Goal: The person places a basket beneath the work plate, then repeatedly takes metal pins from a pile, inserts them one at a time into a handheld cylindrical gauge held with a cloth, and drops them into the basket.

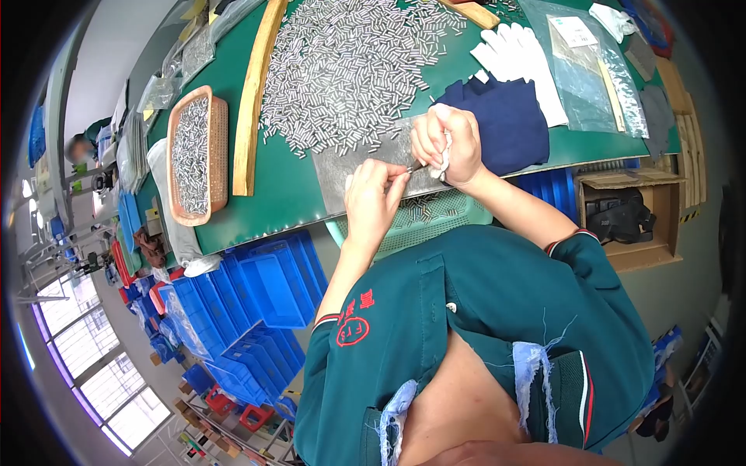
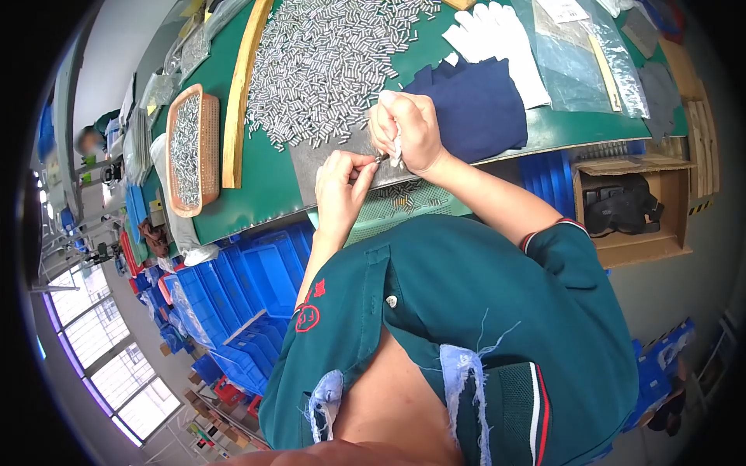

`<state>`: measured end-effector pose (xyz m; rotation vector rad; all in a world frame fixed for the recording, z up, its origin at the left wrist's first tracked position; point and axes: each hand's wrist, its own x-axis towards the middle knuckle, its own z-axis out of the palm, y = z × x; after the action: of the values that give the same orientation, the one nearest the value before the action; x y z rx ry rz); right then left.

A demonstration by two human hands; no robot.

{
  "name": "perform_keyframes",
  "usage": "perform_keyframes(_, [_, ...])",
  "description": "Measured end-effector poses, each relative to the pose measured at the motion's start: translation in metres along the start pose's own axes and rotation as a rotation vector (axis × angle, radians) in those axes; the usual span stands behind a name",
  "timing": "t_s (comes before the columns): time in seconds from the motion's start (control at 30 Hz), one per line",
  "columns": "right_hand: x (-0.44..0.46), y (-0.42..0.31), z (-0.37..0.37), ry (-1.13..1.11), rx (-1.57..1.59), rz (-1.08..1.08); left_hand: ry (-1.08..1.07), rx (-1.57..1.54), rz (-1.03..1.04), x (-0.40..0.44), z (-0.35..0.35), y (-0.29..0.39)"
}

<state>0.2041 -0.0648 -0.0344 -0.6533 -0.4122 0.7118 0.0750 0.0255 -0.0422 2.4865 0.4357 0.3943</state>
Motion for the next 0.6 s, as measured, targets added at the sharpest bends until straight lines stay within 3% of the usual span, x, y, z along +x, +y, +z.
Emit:
perform_keyframes(0.17, [-0.004,0.009,-0.008,-0.122,-0.016,-0.06,-0.006,-0.013,-0.004,0.001,0.0,0.001])
perform_keyframes(0.23, [-0.005,0.015,-0.011,-0.332,-0.426,-0.337,-0.006,-0.004,0.008,0.001,-0.001,0.001])
perform_keyframes(0.33, [-0.005,0.014,-0.01,-0.336,-0.483,-0.384,0.009,-0.005,0.009,0.002,-0.001,0.002])
perform_keyframes(0.4, [-0.005,0.01,-0.007,-0.141,-0.128,-0.141,0.001,0.038,0.055,-0.002,-0.001,0.003])
perform_keyframes(0.47, [-0.002,0.0,0.003,0.027,-0.057,0.011,-0.043,0.005,0.061,-0.005,-0.01,0.008])
perform_keyframes(0.53, [-0.001,0.001,0.004,0.034,-0.056,0.013,-0.27,-0.126,0.005,-0.006,-0.023,0.013])
perform_keyframes(0.57, [0.0,0.0,0.003,0.038,-0.057,0.022,-0.279,-0.269,-0.2,-0.003,-0.028,0.016])
perform_keyframes(0.6, [0.001,0.0,0.003,0.037,-0.059,0.022,-0.221,-0.124,-0.191,0.001,-0.031,0.014])
